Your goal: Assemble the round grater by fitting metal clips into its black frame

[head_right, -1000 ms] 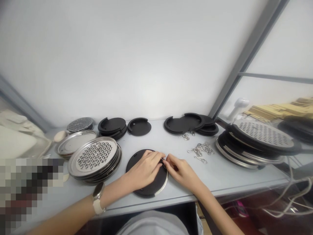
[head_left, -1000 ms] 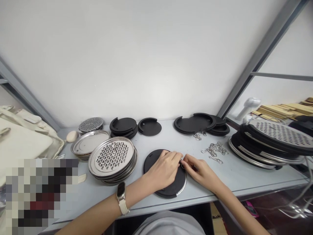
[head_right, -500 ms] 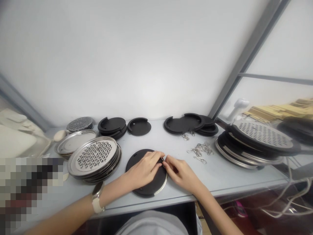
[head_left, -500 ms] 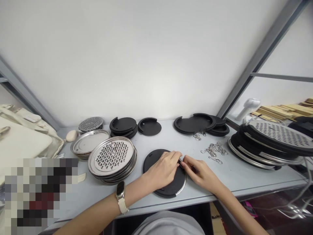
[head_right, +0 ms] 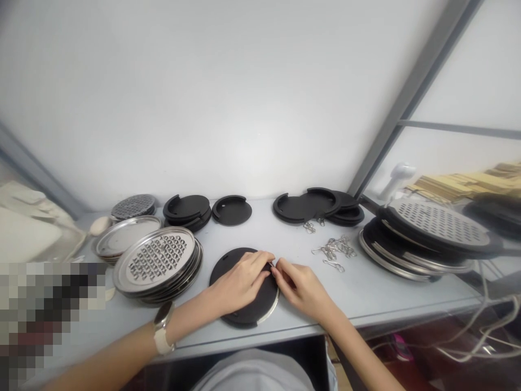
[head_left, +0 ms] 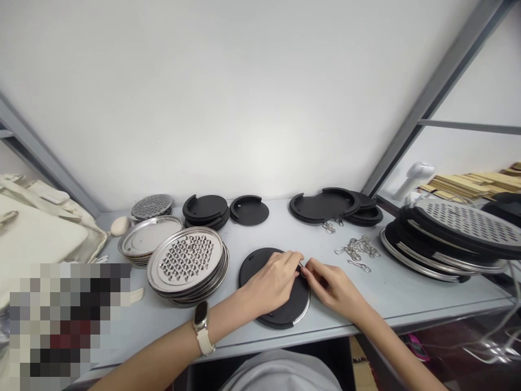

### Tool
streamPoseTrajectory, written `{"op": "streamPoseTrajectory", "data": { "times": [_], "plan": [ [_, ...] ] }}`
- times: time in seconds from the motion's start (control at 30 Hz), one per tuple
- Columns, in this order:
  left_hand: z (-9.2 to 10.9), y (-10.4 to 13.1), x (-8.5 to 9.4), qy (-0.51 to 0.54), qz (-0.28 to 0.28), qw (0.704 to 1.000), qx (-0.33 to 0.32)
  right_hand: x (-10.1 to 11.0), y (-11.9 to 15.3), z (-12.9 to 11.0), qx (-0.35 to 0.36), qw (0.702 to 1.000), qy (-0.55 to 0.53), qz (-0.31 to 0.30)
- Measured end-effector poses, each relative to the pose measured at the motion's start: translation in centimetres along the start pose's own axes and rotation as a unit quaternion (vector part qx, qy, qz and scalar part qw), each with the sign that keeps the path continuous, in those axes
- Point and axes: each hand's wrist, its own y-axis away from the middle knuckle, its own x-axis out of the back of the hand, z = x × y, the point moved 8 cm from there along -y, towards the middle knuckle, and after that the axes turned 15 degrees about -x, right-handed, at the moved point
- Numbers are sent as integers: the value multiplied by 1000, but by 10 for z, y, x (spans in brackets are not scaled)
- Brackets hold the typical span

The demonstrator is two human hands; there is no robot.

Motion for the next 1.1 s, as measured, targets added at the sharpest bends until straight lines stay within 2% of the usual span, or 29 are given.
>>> {"op": "streamPoseTrajectory", "data": {
  "times": [0.17, 0.37, 0.6, 1.1],
  "plan": [
    [3, -1, 1, -12, -8, 1000, -7, 6, 0, 7, -31, 999, -32, 14],
    [4, -2, 2, -71, -14, 997, -12, -6, -4, 7, -41, 997, -25, -54],
    [2, -1, 3, -88, -11, 996, -5, -9, -3, 9, -42, 996, -24, -70],
    [1, -1, 1, -91, -2, 996, -7, -4, -2, 5, -23, 999, -14, -37]
  ]
}}
